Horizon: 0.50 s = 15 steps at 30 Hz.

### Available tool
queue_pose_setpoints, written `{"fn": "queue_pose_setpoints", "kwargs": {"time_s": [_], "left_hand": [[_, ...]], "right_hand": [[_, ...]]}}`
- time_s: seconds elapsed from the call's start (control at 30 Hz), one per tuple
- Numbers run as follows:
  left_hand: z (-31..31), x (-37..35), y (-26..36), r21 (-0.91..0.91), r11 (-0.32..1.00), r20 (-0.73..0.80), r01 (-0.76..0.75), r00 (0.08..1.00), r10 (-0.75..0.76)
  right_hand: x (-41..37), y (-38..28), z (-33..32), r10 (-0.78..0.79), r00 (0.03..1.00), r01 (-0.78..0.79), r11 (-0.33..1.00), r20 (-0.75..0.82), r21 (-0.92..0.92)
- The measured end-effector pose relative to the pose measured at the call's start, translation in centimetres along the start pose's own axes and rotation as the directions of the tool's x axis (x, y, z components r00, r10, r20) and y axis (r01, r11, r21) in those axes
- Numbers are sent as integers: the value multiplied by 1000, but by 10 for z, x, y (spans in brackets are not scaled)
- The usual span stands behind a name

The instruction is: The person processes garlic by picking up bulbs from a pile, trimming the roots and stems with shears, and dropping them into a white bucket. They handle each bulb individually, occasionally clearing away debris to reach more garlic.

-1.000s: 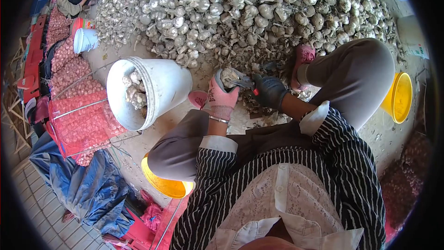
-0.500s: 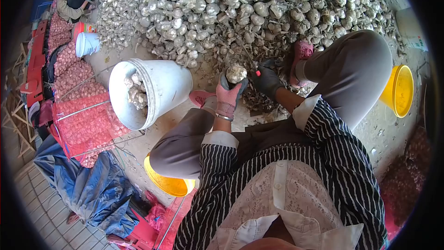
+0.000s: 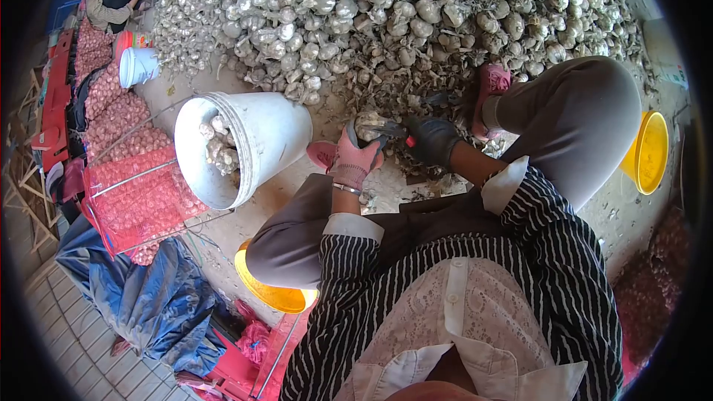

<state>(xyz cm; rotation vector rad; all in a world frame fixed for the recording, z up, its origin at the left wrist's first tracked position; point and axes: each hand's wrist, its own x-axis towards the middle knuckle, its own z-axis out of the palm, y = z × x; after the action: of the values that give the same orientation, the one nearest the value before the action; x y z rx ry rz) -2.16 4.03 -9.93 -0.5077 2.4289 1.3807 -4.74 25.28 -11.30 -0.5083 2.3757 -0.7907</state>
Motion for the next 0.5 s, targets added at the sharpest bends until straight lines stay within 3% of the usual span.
{"fn": "queue_pose_setpoints", "kwargs": {"time_s": [0.13,0.2,0.23,0.3,0.33,0.4,0.43,0.5], "left_hand": [[-4,-5,14,24,998,-24,51,998,-51],[-7,-10,28,7,994,124,105,987,-105],[-5,-11,22,5,994,117,108,987,-108],[1,-10,10,83,995,72,-48,996,42],[3,-10,4,83,995,72,-52,996,46],[7,-7,-3,-184,972,-28,-147,989,145],[0,-11,10,-270,963,9,-26,1000,30],[-5,-5,-8,-323,945,-10,-48,999,48]], "right_hand": [[2,-7,2,56,990,-58,998,130,10],[0,-14,-1,32,999,-32,999,-3,-22],[2,-13,-1,26,1000,-25,999,1,-24],[4,-9,-3,100,993,-105,991,61,84],[5,-7,3,100,993,-105,991,57,82],[9,0,26,137,990,-139,962,25,236],[11,1,37,136,990,-138,962,23,235],[14,-2,54,148,969,-245,696,199,675]]}}
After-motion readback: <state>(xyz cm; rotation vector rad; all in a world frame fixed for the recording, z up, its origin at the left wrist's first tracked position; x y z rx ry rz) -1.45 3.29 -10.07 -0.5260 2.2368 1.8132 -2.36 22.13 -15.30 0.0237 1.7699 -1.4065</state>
